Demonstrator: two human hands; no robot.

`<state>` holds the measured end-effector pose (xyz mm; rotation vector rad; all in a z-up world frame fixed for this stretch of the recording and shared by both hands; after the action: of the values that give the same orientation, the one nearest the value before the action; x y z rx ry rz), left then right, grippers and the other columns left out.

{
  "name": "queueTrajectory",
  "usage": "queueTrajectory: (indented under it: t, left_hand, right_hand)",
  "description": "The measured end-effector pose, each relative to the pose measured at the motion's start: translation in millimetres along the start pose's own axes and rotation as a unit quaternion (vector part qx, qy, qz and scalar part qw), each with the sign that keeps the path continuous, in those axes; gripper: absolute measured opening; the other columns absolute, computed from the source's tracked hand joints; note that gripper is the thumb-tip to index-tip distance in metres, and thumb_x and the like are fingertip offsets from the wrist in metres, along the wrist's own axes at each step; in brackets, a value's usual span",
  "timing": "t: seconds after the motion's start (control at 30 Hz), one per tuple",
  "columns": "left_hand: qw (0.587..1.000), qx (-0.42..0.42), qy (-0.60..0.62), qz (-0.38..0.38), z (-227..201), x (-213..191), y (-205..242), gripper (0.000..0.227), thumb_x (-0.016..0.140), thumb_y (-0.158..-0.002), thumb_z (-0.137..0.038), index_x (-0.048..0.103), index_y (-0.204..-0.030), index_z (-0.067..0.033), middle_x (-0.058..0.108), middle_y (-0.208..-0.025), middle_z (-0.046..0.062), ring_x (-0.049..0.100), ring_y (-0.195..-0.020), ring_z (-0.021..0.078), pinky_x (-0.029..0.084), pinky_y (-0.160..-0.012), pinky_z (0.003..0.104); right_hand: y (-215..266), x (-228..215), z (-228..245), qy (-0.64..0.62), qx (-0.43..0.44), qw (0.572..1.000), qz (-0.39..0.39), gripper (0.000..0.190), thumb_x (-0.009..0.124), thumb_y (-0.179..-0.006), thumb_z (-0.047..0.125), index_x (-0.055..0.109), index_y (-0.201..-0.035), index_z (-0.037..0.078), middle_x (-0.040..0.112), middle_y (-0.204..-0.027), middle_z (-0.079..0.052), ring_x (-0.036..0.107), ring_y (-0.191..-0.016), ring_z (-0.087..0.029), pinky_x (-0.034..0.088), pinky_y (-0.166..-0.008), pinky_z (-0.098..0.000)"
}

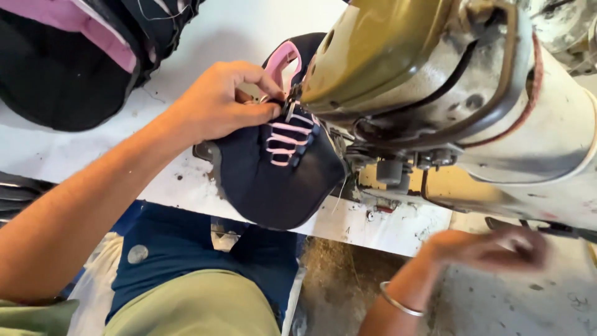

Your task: The person uses a sewing machine to stitch pink laces onto the upper part of black shoes. They repeatedly pick up shoes from a pile on the floor, position them under the needle, and sew the laces in place before moving to the next item.

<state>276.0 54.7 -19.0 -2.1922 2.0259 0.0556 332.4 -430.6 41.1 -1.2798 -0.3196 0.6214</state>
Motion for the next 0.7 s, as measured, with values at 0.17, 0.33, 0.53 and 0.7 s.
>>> queueTrajectory:
  t: [0.17, 0.33, 0.53, 0.7]
  left_hand:
    - [0.999, -0.019, 0.048, 0.013, 2.0, 1.8, 6.4, 0.020, 0.078, -0.086, -0.015, 0.075, -0.102, -0.0038, 0.073, -0.095, 0.000, 0.065, -0.073, 0.0052, 0.052, -0.067, 0.023]
    - [0.999, -0.045, 0.009, 0.003, 8.8, 1.1, 6.2, 0.019, 0.081, -0.086, -0.014, 0.076, -0.102, -0.0042, 0.069, -0.084, 0.005, 0.059, -0.071, 0.0076, 0.048, -0.065, 0.025]
    - [1.000, -0.001, 0.010, -0.011, 1.0, 2.5, 8.4, 0.018, 0.080, -0.086, -0.013, 0.073, -0.101, -0.0041, 0.069, -0.104, 0.004, 0.066, -0.077, 0.0095, 0.055, -0.070, 0.025]
    - [0.999, 0.033, 0.004, -0.019, 2.0, 3.8, 11.1, 0.019, 0.079, -0.088, -0.011, 0.071, -0.103, -0.0039, 0.069, -0.107, 0.005, 0.069, -0.086, 0.0114, 0.057, -0.075, 0.026]
  right_hand:
    - [-57.2, -98.9, -244.4, 0.276, -0.026, 0.961, 0.012, 0.031, 0.041, -0.114, 0.024, 0.057, -0.105, 0.000, 0.057, -0.110, -0.007, 0.050, -0.100, -0.018, 0.045, -0.088, -0.0369]
    - [-32.8, -47.7, -84.6, -0.019, 0.062, 0.970, 0.236, 0.029, 0.043, -0.092, 0.006, 0.055, -0.117, -0.004, 0.060, -0.112, -0.009, 0.056, -0.105, -0.020, 0.045, -0.096, -0.0334]
    - [35.0, 105.4, 215.7, -0.293, 0.276, 0.754, 0.520, 0.020, 0.079, -0.095, 0.008, 0.073, -0.113, 0.002, 0.075, -0.106, -0.004, 0.067, -0.096, -0.011, 0.056, -0.087, -0.0272]
    - [45.5, 173.3, 221.5, -0.304, 0.267, 0.683, 0.608, 0.025, 0.083, -0.090, 0.018, 0.074, -0.109, 0.005, 0.076, -0.107, -0.003, 0.072, -0.099, -0.013, 0.061, -0.088, -0.0295]
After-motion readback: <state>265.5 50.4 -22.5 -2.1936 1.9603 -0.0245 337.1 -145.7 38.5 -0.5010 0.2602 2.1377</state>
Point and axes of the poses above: each hand's wrist, its own y-axis away from the middle knuckle, its own x-axis out of the palm, z = x × y, the point moved 6 cm from there along -y, towards the middle knuckle
